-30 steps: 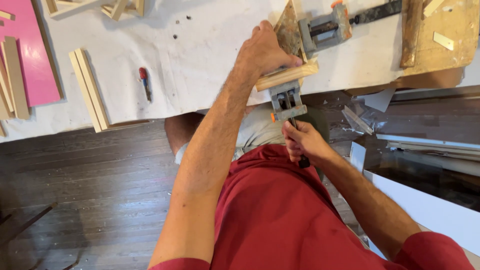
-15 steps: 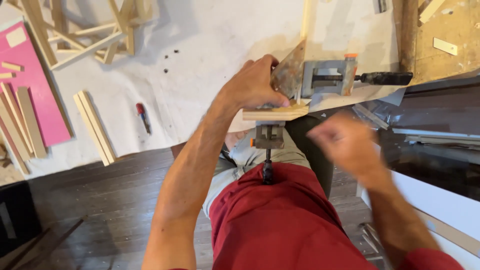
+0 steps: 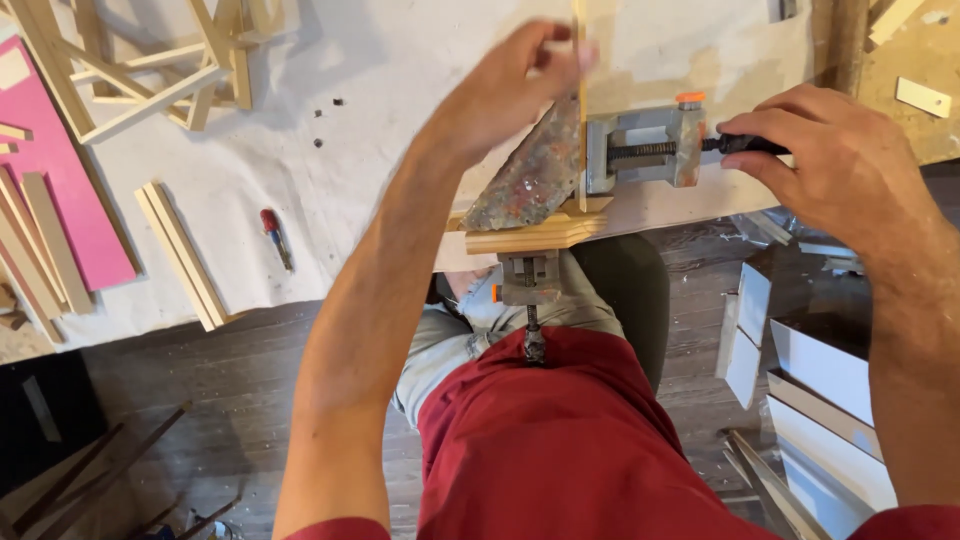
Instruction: Joining wooden strips at a 90-degree angle using a corner clamp and a hammer to build a frame.
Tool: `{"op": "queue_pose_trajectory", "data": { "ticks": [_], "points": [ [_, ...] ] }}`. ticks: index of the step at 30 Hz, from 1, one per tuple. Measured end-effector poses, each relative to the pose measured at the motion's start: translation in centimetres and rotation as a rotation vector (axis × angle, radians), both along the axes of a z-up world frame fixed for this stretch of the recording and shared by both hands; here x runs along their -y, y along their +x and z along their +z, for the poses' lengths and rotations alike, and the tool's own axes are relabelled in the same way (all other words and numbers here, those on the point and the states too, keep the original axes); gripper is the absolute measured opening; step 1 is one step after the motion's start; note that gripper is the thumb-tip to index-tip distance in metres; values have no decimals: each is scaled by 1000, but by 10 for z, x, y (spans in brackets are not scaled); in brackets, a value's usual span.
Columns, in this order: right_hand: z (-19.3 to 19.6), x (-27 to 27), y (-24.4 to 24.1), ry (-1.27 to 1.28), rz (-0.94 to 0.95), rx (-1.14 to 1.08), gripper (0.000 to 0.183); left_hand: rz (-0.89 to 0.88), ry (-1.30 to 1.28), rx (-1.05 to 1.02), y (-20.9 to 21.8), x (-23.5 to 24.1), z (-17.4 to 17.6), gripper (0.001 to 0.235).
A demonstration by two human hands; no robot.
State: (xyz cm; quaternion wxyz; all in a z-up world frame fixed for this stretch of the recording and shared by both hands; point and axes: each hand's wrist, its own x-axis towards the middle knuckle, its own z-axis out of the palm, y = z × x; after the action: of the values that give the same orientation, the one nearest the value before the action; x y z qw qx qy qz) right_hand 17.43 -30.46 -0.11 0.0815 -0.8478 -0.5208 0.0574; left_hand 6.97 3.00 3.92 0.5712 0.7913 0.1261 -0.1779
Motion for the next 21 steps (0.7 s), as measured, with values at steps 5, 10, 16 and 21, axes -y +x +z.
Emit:
{"op": "queue_pose_trajectory", "data": {
  "ticks": [5, 10, 16, 21],
  "points": [
    [-5, -1, 5, -14, 54, 75, 34, 214, -240, -50, 21, 2, -19, 52],
    [-4, -2, 4, 54, 48, -50, 34, 239, -216, -48, 24, 5, -26, 39],
    [0, -3, 1, -27, 7, -34, 44, 286, -298, -62, 29, 6, -40, 12],
    [3, 2, 1, -41, -78, -118, 45, 213, -277, -26, 24, 7, -40, 24]
  ]
}}
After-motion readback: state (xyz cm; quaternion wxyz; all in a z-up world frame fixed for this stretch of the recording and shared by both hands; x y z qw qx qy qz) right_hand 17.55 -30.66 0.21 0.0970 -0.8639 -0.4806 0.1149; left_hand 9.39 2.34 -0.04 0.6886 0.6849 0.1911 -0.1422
